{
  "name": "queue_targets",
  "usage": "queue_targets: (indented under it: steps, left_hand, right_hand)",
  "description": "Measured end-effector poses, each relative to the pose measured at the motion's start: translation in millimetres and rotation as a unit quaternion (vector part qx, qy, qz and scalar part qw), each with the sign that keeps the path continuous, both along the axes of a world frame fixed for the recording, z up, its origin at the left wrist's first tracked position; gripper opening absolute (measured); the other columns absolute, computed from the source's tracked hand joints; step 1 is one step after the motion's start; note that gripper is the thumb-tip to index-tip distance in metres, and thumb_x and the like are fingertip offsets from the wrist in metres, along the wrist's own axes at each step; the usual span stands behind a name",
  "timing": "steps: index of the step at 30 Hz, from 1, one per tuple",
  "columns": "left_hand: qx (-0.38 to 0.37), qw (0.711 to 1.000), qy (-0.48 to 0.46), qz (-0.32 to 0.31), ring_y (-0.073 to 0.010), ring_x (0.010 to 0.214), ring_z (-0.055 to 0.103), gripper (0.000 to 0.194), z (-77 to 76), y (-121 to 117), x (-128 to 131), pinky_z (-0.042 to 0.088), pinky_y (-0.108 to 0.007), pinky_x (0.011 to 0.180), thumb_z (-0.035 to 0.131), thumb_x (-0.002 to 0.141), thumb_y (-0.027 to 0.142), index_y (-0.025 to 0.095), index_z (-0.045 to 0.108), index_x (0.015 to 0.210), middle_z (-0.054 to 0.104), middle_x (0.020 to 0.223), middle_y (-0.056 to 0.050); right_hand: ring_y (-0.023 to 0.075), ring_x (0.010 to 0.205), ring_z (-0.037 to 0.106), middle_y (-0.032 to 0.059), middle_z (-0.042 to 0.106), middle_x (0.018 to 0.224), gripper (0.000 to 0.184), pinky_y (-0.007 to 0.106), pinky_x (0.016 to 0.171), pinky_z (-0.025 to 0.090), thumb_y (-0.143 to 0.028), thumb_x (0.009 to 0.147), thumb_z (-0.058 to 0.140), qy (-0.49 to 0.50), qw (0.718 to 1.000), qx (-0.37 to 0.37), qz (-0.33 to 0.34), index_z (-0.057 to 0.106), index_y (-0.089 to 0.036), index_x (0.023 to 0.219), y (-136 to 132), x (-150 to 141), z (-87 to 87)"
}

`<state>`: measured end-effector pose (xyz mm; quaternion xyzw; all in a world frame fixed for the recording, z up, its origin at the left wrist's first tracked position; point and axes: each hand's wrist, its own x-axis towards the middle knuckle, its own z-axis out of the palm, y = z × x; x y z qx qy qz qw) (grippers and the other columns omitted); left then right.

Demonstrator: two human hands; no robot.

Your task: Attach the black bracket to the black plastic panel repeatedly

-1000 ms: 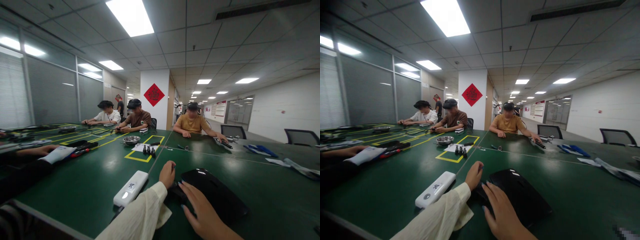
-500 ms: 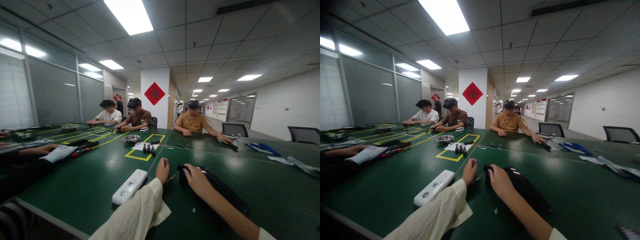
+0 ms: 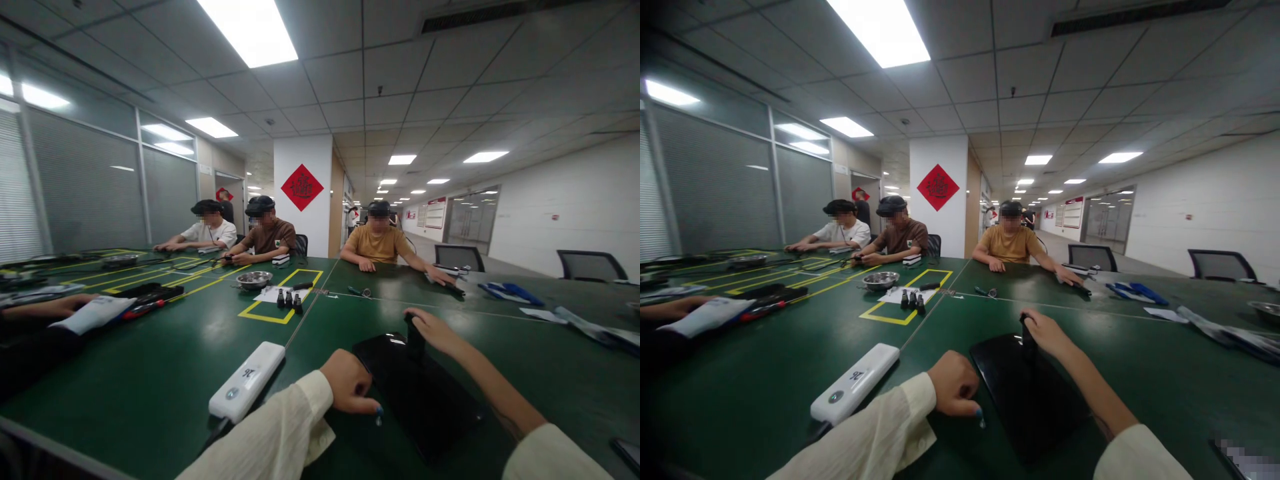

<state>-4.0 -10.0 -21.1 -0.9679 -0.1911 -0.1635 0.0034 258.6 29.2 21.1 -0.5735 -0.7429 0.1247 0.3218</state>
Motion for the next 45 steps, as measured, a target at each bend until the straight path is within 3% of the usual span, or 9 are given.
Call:
queue_targets:
  steps: [4,8,13,16,20,26,29,40,45]
  left_hand:
    - [0.004,0.999,0.015,-0.032,-0.0086,0.045,0.042,0.046,-1.9,-8,12,0.023,-0.024,0.043,0.062,0.064,0.058,0.017,0.05,0.046,0.05,0.043,0.002]
    - [0.016,0.998,0.031,-0.045,-0.008,0.041,0.037,0.048,-0.7,-14,16,0.022,-0.024,0.04,0.063,0.062,0.06,0.018,0.05,0.044,0.048,0.04,0.002]
    - [0.048,0.997,0.063,-0.023,-0.0093,0.041,0.04,0.04,0.0,-17,17,0.022,-0.025,0.039,0.059,0.069,0.051,0.018,0.053,0.047,0.048,0.041,0.002]
    - [0.059,0.995,0.078,-0.018,-0.0106,0.046,0.045,0.029,0.9,-20,18,0.025,-0.025,0.041,0.06,0.068,0.041,0.019,0.054,0.05,0.053,0.046,0.002]
    - [0.066,0.995,0.075,-0.009,-0.0117,0.048,0.048,0.023,1.7,-23,21,0.026,-0.025,0.041,0.06,0.067,0.035,0.019,0.055,0.051,0.055,0.048,0.001]
    - [0.064,0.994,0.087,0.011,-0.0114,0.046,0.048,0.027,3.9,-26,23,0.025,-0.025,0.04,0.06,0.068,0.039,0.019,0.055,0.051,0.053,0.047,0.002]
    - [0.04,0.994,0.101,0.018,-0.0109,0.045,0.046,0.033,4.5,-27,24,0.023,-0.024,0.04,0.06,0.069,0.046,0.018,0.054,0.052,0.052,0.046,0.003]
    - [-0.081,0.993,0.04,0.074,-0.0075,0.048,0.042,0.019,0.6,-17,21,0.028,-0.02,0.048,0.057,0.067,0.026,0.017,0.053,0.051,0.05,0.048,0.005]
    - [-0.126,0.979,-0.028,0.159,-0.0076,0.048,0.035,0.023,2.8,-2,10,0.028,-0.021,0.051,0.045,0.074,0.019,0.016,0.047,0.051,0.042,0.047,0.004]
  right_hand:
    - [0.0099,0.053,0.05,-0.0018,0.056,0.073,0.029,0.022,0.05,0.043,-0.033,0.082,0.039,0.022,0.993,-0.101,0.055,0.052,-0.023,0.106,-12,-2,11.7]
    - [0.0058,0.044,0.04,-0.0047,0.05,0.069,0.027,0.017,0.041,0.036,-0.035,0.081,0.041,0.025,0.985,-0.152,0.079,0.047,-0.023,0.106,-21,-2,19.6]
    - [0.0143,0.07,0.055,0.0007,0.058,0.082,0.022,0.027,0.064,0.046,-0.024,0.077,0.044,-0.029,0.992,-0.08,0.091,0.053,-0.021,0.097,-20,2,24.2]
    - [0.0174,0.086,0.055,0.0031,0.06,0.094,0.021,0.033,0.082,0.043,-0.021,0.077,0.044,-0.051,0.994,-0.04,0.093,0.054,-0.02,0.095,-16,5,21.7]
    - [0.0157,0.085,0.054,0.0012,0.058,0.093,0.019,0.031,0.082,0.043,-0.025,0.079,0.045,-0.028,0.992,-0.058,0.107,0.052,-0.02,0.096,-16,3,16.6]
    - [0.0103,0.051,0.047,-0.0039,0.05,0.065,0.032,0.021,0.045,0.04,-0.049,0.082,0.042,-0.001,0.976,-0.201,0.089,0.048,-0.023,0.1,-23,-13,10.7]
    - [0.0078,0.038,0.039,-0.0066,0.042,0.054,0.027,0.017,0.035,0.033,-0.045,0.086,0.035,0.045,0.968,-0.234,0.074,0.045,-0.022,0.096,-20,-14,4.7]
    - [0.0067,0.049,0.043,-0.0051,0.042,0.062,0.018,0.022,0.045,0.05,-0.039,0.083,0.049,0.292,0.909,-0.294,0.041,0.048,-0.021,0.082,-26,-7,11.6]
    - [0.0049,0.041,0.043,-0.0054,0.049,0.055,0.014,0.026,0.054,0.054,-0.032,0.088,0.044,0.429,0.837,-0.339,0.013,0.048,-0.02,0.083,-26,-2,12.1]
